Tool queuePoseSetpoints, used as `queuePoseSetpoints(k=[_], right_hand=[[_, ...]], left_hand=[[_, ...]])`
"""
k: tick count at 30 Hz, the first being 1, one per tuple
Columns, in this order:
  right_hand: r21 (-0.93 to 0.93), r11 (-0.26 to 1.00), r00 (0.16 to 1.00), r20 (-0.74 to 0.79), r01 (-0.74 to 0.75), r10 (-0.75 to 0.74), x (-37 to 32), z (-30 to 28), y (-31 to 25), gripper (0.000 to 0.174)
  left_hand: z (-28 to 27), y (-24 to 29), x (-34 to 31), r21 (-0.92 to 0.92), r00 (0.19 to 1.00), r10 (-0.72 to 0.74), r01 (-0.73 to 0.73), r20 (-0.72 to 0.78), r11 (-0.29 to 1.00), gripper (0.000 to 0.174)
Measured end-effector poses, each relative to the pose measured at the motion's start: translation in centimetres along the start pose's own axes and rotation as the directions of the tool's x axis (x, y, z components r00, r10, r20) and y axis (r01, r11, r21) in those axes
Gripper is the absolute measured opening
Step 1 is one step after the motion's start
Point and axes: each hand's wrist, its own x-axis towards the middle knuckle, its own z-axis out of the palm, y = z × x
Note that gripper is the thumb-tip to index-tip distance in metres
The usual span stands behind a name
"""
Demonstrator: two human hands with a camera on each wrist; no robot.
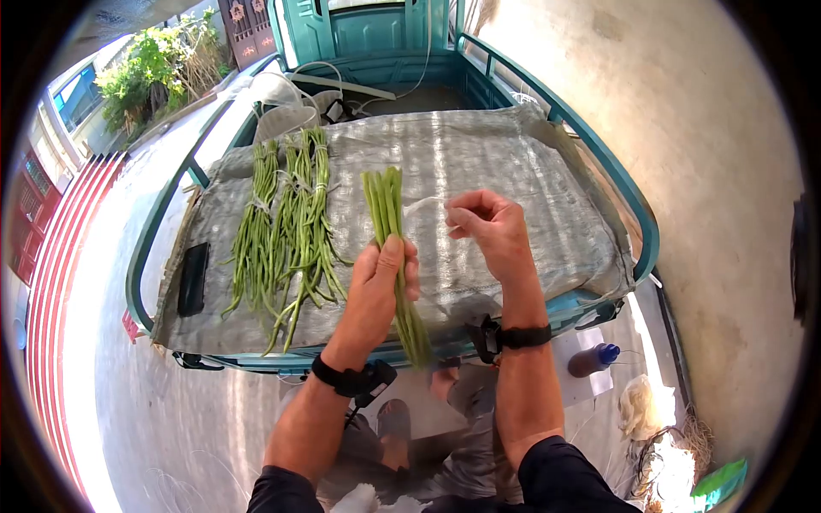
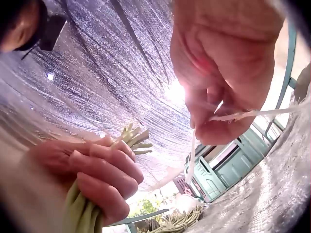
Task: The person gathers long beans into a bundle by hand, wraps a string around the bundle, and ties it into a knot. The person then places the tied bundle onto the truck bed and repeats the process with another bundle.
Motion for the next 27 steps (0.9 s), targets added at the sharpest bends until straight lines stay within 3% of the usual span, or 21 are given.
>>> queuePoseSetpoints(k=[4, 10, 13, 16, 27], right_hand=[[-0.035, 0.997, 0.994, 0.077, -0.073, 0.076, -0.6, 0.6, -1.4, 0.012], [-0.131, 0.991, 0.979, 0.206, 0.031, -0.003, -0.8, 1.4, -1.5, 0.007], [-0.240, 0.969, 0.975, 0.221, 0.054, 0.001, -1.2, 1.8, -1.9, 0.007], [-0.289, 0.954, 0.968, 0.252, 0.085, -0.010, -1.5, 2.1, -2.8, 0.007], [-0.337, 0.930, 0.959, 0.280, 0.147, -0.050, -2.4, 3.2, -4.3, 0.014]], left_hand=[[-0.6, -0.1, 0.4, 0.033, 0.996, 0.070, -0.069, -0.050, 0.997, 0.038], [-0.4, 0.0, 0.6, 0.052, 0.972, 0.177, -0.171, -0.158, 0.984, 0.042], [-0.8, 0.6, 0.3, 0.173, 0.981, 0.143, -0.120, -0.128, 0.978, 0.048], [-0.2, 0.9, 0.2, 0.197, 0.965, 0.167, -0.126, -0.203, 0.972, 0.053], [-0.3, 0.3, 0.2, 0.301, 0.991, 0.107, -0.078, -0.084, 0.950, 0.046]])
